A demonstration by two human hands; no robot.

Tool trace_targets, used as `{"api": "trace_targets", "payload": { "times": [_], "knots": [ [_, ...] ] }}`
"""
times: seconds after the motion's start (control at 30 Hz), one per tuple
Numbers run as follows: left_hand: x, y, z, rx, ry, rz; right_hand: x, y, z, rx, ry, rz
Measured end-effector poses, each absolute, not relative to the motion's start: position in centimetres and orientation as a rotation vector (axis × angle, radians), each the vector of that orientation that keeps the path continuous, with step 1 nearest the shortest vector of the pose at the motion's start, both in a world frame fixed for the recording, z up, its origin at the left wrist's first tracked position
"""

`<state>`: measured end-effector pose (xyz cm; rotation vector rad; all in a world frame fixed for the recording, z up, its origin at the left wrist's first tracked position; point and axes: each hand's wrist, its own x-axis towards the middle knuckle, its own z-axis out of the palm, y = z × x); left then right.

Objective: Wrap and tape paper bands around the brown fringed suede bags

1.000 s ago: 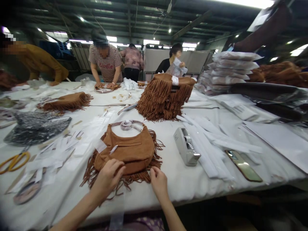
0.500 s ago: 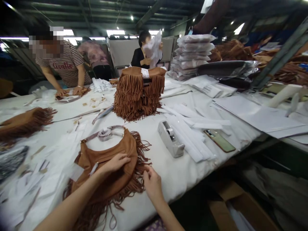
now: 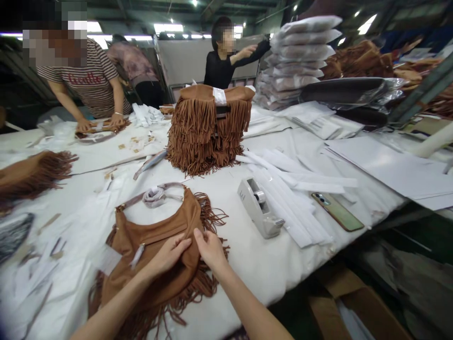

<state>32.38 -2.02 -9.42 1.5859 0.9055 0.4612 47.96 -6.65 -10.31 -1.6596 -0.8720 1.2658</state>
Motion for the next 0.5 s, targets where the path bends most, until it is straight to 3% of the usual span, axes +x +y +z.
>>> {"api": "trace_targets", "payload": {
  "times": [0.1,0.27,0.5],
  "knots": [
    [31.6,-1.8,-8.8,1.761,0.994,0.418,47.6,-6.2,-10.1,-1.647,-0.823,1.249],
    [28.8,-0.4,-8.6,1.856,0.870,0.391,47.8,-5.6,-8.9,-1.536,-0.640,1.492],
    [26.5,0.5,-10.6,2.187,0.601,0.380,47.9,-3.6,-8.8,-1.720,-0.541,1.508]
  ]
}}
